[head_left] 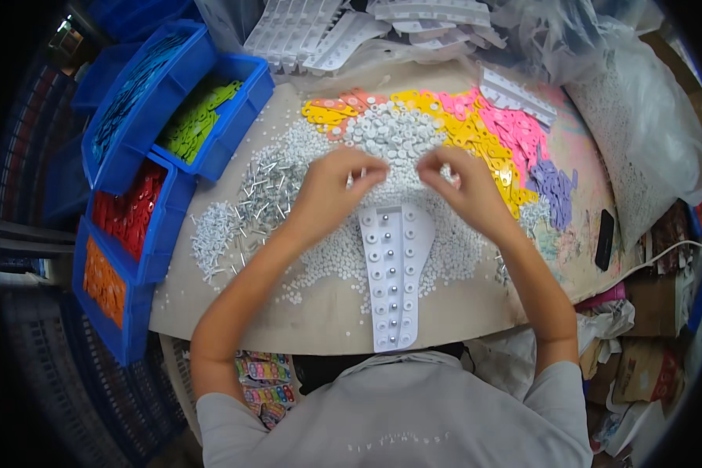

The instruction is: Assembling a toy xylophone by attaching colorful metal keys to a white plastic base using pins.

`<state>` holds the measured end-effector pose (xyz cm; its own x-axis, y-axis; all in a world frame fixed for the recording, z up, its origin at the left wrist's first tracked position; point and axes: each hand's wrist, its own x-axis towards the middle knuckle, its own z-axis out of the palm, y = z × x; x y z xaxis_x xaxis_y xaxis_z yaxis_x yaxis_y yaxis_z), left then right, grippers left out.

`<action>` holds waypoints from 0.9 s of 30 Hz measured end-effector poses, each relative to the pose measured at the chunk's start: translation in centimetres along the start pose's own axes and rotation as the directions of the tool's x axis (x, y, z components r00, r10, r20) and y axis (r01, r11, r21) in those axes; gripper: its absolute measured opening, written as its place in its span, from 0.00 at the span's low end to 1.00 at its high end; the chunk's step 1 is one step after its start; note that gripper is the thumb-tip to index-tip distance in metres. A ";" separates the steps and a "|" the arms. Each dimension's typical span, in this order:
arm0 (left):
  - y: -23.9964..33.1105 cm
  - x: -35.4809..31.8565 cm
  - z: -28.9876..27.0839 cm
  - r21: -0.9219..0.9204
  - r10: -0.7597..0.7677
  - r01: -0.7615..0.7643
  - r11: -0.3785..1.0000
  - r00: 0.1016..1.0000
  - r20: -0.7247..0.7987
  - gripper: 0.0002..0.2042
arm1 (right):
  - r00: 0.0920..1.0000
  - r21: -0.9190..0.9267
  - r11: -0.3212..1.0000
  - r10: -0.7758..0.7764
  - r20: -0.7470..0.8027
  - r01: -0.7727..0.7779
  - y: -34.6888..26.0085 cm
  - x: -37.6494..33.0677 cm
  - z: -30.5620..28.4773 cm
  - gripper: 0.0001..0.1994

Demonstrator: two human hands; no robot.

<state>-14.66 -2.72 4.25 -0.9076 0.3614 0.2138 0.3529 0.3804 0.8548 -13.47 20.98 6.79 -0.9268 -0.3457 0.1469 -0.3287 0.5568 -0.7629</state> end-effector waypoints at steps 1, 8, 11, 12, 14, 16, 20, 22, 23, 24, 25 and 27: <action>1.1 -2.8 0.1 0.012 -0.002 0.002 1.000 0.999 0.038 0.05 | 1.000 0.021 1.000 -0.004 -0.001 0.004 -0.2 -3.1 0.4 0.05; 3.6 -15.4 2.9 -0.095 -0.049 0.060 0.994 0.992 0.114 0.07 | 0.985 0.169 0.974 0.134 0.112 -0.151 -3.7 -14.2 4.8 0.04; 3.8 -17.1 4.3 -0.103 -0.091 0.099 0.990 0.992 0.082 0.06 | 0.988 0.161 0.976 0.134 0.072 -0.144 -4.0 -15.8 6.1 0.05; 3.9 -17.5 4.6 -0.093 -0.103 0.109 0.990 0.992 0.066 0.06 | 0.988 0.162 0.976 0.134 0.072 -0.144 -4.1 -16.2 6.5 0.05; 4.2 -17.9 5.1 -0.074 -0.102 0.107 0.992 0.993 0.067 0.06 | 0.982 0.158 0.970 0.180 0.048 -0.186 -4.3 -16.7 7.1 0.04; 4.3 -18.5 5.6 -0.054 -0.099 0.103 0.993 0.993 0.068 0.05 | 0.983 0.164 0.969 0.179 0.038 -0.183 -4.4 -17.2 7.4 0.04; 4.6 -19.2 6.1 0.046 -0.069 0.068 0.997 0.997 0.030 0.04 | 0.986 0.187 0.968 0.165 0.018 -0.166 -4.6 -17.6 7.5 0.04; 4.7 -19.4 6.4 0.039 -0.084 0.083 0.996 0.996 0.026 0.04 | 0.990 0.162 0.977 0.140 0.009 -0.139 -4.5 -17.7 7.5 0.04; 4.4 -19.5 6.6 0.030 -0.087 0.087 0.996 0.996 0.004 0.05 | 0.993 0.140 0.984 0.114 0.005 -0.114 -4.5 -17.7 7.6 0.04; 4.3 -19.5 6.7 0.022 -0.089 0.090 0.996 0.996 -0.019 0.05 | 0.994 0.134 0.985 0.112 0.000 -0.111 -4.4 -17.7 7.7 0.04; 4.5 -19.5 6.9 0.019 -0.082 0.082 0.996 0.996 -0.020 0.05 | 0.995 0.095 0.990 0.104 0.009 -0.104 -4.4 -17.8 7.8 0.04; 5.0 -19.5 7.1 -0.039 -0.216 0.213 0.976 0.974 -0.069 0.05 | 0.997 0.059 0.995 0.080 -0.017 -0.079 -4.4 -18.0 8.3 0.05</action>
<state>6.44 -1.81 0.98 -0.9757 0.2116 0.0565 0.1421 0.4155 0.8984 6.11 18.51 2.31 -0.9531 -0.2873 0.0957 -0.2429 0.5369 -0.8079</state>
